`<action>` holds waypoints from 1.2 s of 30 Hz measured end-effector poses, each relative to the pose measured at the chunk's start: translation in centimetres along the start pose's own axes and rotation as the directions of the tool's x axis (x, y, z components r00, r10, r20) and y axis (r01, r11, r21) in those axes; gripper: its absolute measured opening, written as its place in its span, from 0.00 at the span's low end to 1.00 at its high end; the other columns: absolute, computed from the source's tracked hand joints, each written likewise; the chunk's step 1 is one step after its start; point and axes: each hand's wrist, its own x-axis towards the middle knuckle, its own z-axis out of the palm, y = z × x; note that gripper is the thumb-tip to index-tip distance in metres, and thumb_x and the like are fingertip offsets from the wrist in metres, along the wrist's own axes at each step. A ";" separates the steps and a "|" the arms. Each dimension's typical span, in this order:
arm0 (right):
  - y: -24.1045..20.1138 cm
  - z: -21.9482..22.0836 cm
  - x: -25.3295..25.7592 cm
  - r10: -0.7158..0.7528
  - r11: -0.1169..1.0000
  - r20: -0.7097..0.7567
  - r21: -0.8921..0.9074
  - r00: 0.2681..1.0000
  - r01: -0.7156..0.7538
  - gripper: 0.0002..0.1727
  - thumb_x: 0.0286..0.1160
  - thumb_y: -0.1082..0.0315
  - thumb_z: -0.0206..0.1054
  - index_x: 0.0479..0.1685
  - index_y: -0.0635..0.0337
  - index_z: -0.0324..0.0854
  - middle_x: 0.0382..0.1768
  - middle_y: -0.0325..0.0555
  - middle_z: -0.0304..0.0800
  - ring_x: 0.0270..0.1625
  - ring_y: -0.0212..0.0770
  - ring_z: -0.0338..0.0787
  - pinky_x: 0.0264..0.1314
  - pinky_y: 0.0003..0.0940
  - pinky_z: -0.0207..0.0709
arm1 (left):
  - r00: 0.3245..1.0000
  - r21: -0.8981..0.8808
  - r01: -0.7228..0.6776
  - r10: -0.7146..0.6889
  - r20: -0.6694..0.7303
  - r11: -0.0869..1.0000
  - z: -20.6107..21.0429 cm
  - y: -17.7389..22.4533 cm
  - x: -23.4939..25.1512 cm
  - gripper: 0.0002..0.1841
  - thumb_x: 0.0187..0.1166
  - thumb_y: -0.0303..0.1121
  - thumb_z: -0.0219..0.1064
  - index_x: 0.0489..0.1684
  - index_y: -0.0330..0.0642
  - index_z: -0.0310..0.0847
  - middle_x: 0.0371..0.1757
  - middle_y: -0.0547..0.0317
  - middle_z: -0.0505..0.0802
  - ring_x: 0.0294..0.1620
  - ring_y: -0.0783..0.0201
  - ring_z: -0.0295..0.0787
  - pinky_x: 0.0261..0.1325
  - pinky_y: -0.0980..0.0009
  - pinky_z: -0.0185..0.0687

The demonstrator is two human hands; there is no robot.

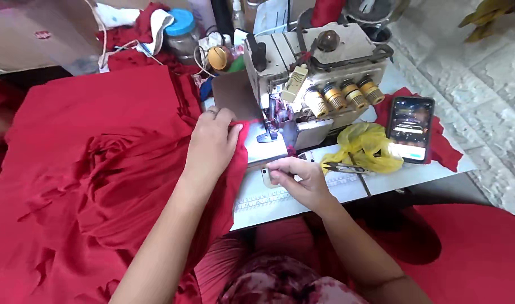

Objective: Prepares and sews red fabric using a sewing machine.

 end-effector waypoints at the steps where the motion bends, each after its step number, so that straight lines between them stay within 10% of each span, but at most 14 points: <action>1: -0.1 0.4 -0.1 -0.034 0.999 -0.004 -0.002 0.999 0.034 0.12 0.83 0.67 0.65 0.47 0.68 0.91 0.36 0.44 0.95 0.34 0.22 0.89 0.40 0.17 0.83 | 0.997 -0.011 0.073 -0.072 0.041 0.997 -1.5 1.0 -0.9 0.11 0.82 0.33 0.68 0.48 0.31 0.87 0.50 0.34 0.89 0.56 0.36 0.87 0.60 0.41 0.81; 7: 0.0 1.5 -0.2 -0.168 0.985 0.182 0.002 0.969 0.171 0.20 0.90 0.68 0.54 0.72 0.67 0.80 0.74 0.58 0.82 0.46 0.30 0.91 0.53 0.23 0.84 | 0.990 -0.007 0.102 -0.101 0.098 0.995 -3.4 5.7 -8.7 0.15 0.85 0.40 0.60 0.43 0.39 0.90 0.41 0.48 0.92 0.41 0.50 0.93 0.42 0.52 0.89; 13: 1.2 -2.6 1.1 -0.052 0.987 0.014 -0.150 0.999 0.054 0.07 0.75 0.67 0.70 0.36 0.60 0.91 0.36 0.38 0.90 0.40 0.24 0.86 0.46 0.21 0.82 | 0.995 -0.048 0.000 0.005 0.097 0.999 -1.3 7.5 -7.1 0.11 0.83 0.38 0.64 0.40 0.43 0.91 0.36 0.53 0.91 0.33 0.55 0.91 0.30 0.57 0.85; 18: 1.1 -4.0 0.5 0.022 0.973 -0.035 -0.229 0.999 -0.030 0.11 0.78 0.64 0.68 0.37 0.62 0.90 0.36 0.38 0.89 0.36 0.21 0.83 0.41 0.17 0.79 | 0.992 -0.132 -0.032 0.047 0.116 0.991 -1.1 7.4 -6.0 0.09 0.83 0.36 0.66 0.39 0.43 0.91 0.37 0.54 0.89 0.37 0.56 0.90 0.37 0.59 0.87; 25: -2.2 -2.3 -1.7 -0.118 0.986 0.371 0.150 0.921 0.066 0.14 0.87 0.56 0.63 0.42 0.57 0.84 0.41 0.36 0.88 0.43 0.17 0.84 0.47 0.11 0.78 | 0.996 -0.236 -0.027 0.046 0.075 0.971 -12.5 3.0 -13.0 0.16 0.90 0.43 0.57 0.41 0.46 0.89 0.41 0.61 0.93 0.46 0.72 0.88 0.52 0.73 0.83; 28: -4.0 -0.8 0.6 -0.159 0.985 0.505 0.145 0.848 0.098 0.26 0.89 0.49 0.57 0.64 0.65 0.79 0.65 0.53 0.86 0.52 0.28 0.89 0.52 0.22 0.84 | 0.985 -0.284 0.009 0.040 0.167 0.959 -17.9 2.0 -16.5 0.16 0.90 0.46 0.57 0.42 0.48 0.86 0.43 0.63 0.93 0.53 0.76 0.86 0.59 0.78 0.79; 31: -4.7 2.5 5.4 -0.163 0.966 0.505 -0.092 0.848 0.241 0.21 0.87 0.62 0.57 0.68 0.66 0.81 0.65 0.54 0.88 0.64 0.42 0.90 0.65 0.39 0.85 | 0.968 -0.384 0.030 0.069 0.242 0.923 -19.1 3.4 -19.0 0.14 0.90 0.44 0.58 0.42 0.46 0.86 0.44 0.62 0.92 0.56 0.76 0.86 0.63 0.79 0.78; 36: -5.3 10.3 14.6 0.032 0.822 0.690 -0.430 0.723 0.373 0.38 0.66 0.83 0.72 0.82 0.53 0.74 0.84 0.60 0.69 0.84 0.67 0.69 0.75 0.69 0.66 | 0.988 -0.365 0.010 0.047 0.148 0.931 -19.9 4.3 -21.8 0.12 0.89 0.43 0.60 0.43 0.48 0.85 0.45 0.66 0.91 0.56 0.78 0.85 0.62 0.82 0.77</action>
